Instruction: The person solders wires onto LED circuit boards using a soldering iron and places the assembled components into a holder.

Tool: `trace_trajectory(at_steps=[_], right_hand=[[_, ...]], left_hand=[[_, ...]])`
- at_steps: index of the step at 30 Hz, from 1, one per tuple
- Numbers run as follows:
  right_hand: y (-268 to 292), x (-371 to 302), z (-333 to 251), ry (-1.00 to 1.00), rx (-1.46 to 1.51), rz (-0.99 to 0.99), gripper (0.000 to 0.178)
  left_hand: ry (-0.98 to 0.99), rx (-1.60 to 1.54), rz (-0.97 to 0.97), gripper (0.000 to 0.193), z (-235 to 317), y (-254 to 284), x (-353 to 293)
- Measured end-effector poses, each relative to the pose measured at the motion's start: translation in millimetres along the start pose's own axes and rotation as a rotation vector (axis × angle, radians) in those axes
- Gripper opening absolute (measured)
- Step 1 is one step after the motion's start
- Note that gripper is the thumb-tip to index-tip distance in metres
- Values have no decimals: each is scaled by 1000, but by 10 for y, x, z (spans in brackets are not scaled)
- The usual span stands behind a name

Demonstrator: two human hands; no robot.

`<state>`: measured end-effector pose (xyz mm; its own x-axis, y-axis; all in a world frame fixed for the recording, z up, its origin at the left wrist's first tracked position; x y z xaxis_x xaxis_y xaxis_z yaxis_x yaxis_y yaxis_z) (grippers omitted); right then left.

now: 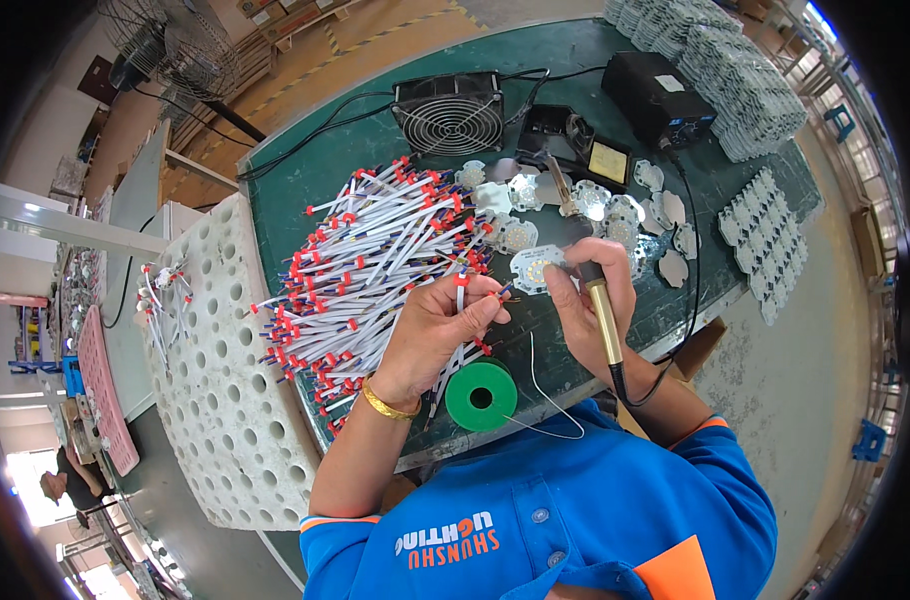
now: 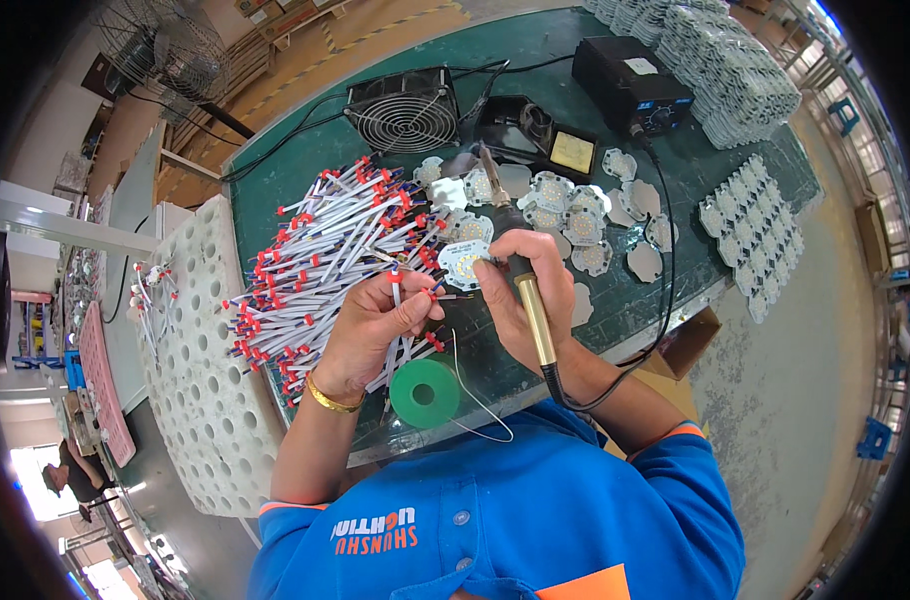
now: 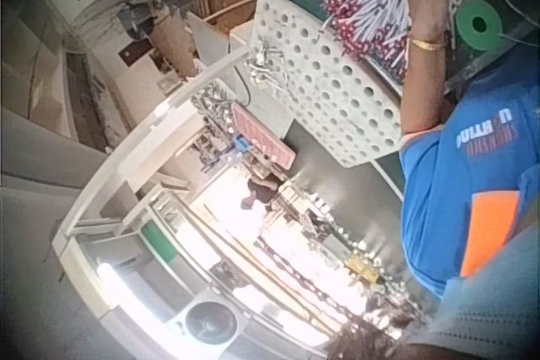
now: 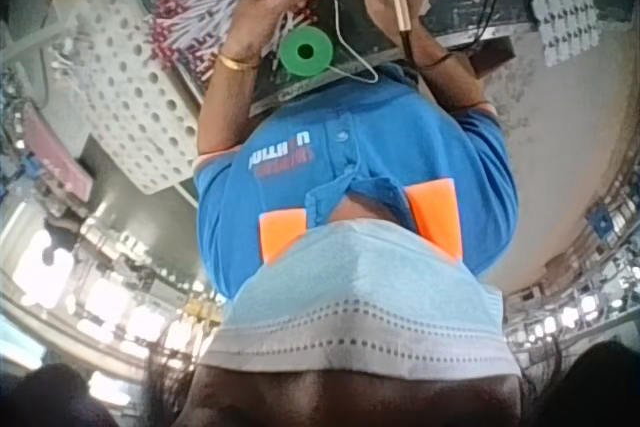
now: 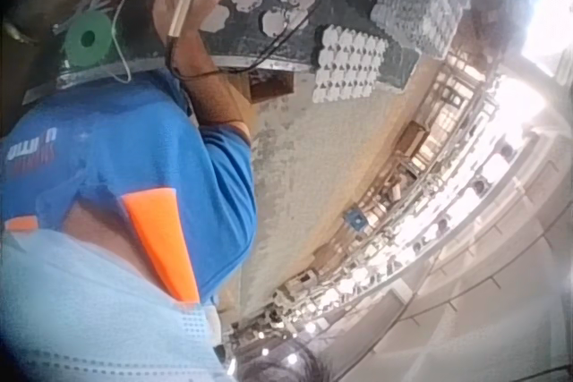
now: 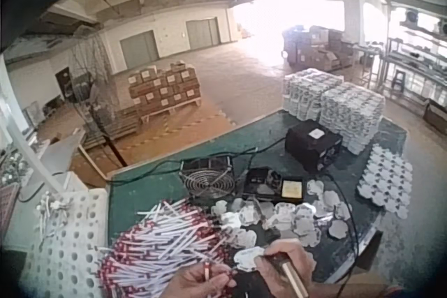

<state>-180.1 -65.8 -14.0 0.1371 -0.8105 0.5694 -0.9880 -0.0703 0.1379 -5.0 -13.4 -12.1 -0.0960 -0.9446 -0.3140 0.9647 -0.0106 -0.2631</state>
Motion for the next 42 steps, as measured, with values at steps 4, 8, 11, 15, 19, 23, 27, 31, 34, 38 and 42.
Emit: trace_trajectory(at_steps=[4, 8, 11, 15, 19, 23, 27, 31, 34, 38, 42], right_hand=[[17, 21, -13, -93, 40, 7, 25], [5, 53, -70, -27, 17, -14, 26], [-4, 62, -69, 10, -37, -28, 27], [-3, 79, -75, 32, -67, -47, 27], [-9, 89, -65, 27, -34, -55, 26], [-42, 90, -119, 281, -52, -90, 25], [-42, 28, -139, 379, -98, -181, 27], [-73, 48, -134, 383, -130, -127, 24], [-19, 106, -172, 182, -39, -49, 21], [6, 159, -106, -32, 50, -119, 22], [5, 252, -165, -16, 31, -232, 24]], left_hand=[[-42, 20, 11, 20, 14, -13, 0], [-70, 87, 5, 20, 13, -8, -7], [-103, 144, 21, 18, 20, -15, -11], [-92, 148, 33, 16, 31, -15, -13], [-121, 203, 74, 18, 24, -14, -13], [-169, 420, 187, 21, 8, -29, -31], [-150, 593, 198, 22, 17, -22, -49], [-191, 383, 182, 20, -10, -9, -39], [-162, 208, 157, 19, 76, -56, -64], [-171, 170, 93, 19, 117, -38, -74], [-170, 219, 132, 16, 114, -30, -60]])
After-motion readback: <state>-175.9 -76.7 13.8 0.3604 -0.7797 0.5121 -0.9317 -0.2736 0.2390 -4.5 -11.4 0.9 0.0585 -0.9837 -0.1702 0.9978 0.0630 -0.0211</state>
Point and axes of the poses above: each hand's wrist, its own x-axis towards the middle knuckle, its own y-axis out of the back of the hand, z = x × y, the point moved 2 cm from there along x, towards the middle knuckle, and after that the axes turned 3 degrees about x, right-handed, at the moved point
